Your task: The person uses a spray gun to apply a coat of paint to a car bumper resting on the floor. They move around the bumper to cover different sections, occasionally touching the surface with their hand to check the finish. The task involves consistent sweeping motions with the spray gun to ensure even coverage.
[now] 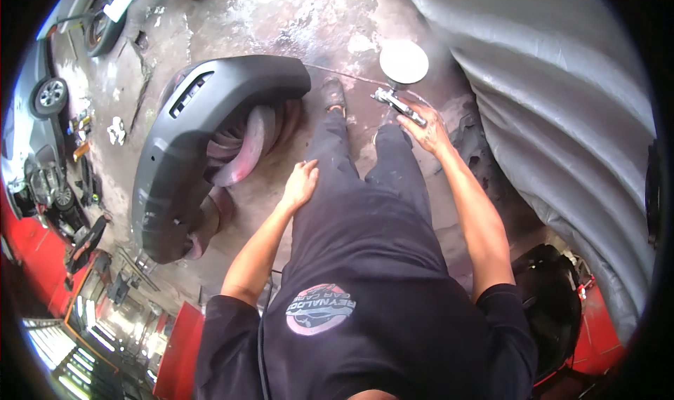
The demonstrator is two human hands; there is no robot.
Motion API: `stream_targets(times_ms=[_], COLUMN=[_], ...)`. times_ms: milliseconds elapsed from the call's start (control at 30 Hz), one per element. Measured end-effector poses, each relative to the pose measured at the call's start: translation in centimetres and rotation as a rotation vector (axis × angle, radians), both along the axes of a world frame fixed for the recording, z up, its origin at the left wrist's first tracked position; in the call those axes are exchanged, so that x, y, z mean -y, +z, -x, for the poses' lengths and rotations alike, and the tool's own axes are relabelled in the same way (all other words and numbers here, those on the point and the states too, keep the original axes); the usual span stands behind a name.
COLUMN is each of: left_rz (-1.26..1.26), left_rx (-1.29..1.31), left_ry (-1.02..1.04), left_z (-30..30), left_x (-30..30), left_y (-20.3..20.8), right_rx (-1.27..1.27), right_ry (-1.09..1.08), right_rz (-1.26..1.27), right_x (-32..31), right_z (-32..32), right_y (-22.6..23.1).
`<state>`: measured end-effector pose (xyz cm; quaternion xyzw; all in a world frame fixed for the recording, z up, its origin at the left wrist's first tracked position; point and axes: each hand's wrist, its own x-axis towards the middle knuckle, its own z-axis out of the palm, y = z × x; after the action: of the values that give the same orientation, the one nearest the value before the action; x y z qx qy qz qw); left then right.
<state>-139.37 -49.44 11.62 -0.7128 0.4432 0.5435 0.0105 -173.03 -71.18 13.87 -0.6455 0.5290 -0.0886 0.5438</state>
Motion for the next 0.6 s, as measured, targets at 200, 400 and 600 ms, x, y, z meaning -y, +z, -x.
stream_targets(times_ms=[200,400,600], left_rz=[-0.283,-0.268,-0.182], left_rx=[-0.028,0.067,0.065], left_ry=[0.086,0.017,-0.061], left_z=[6.7,12.1,12.5], left_x=[-6.1,-8.5,-12.5], left_y=[-0.1,1.8,3.0], right_rx=[0.141,0.192,0.238], right_ry=[0.064,0.093,-0.041], right_rz=[0.093,0.033,-0.017], right_x=[-3.2,-8.3,-12.5], right_z=[2.0,3.9,3.6], right_y=[-6.0,-7.4,-8.4])
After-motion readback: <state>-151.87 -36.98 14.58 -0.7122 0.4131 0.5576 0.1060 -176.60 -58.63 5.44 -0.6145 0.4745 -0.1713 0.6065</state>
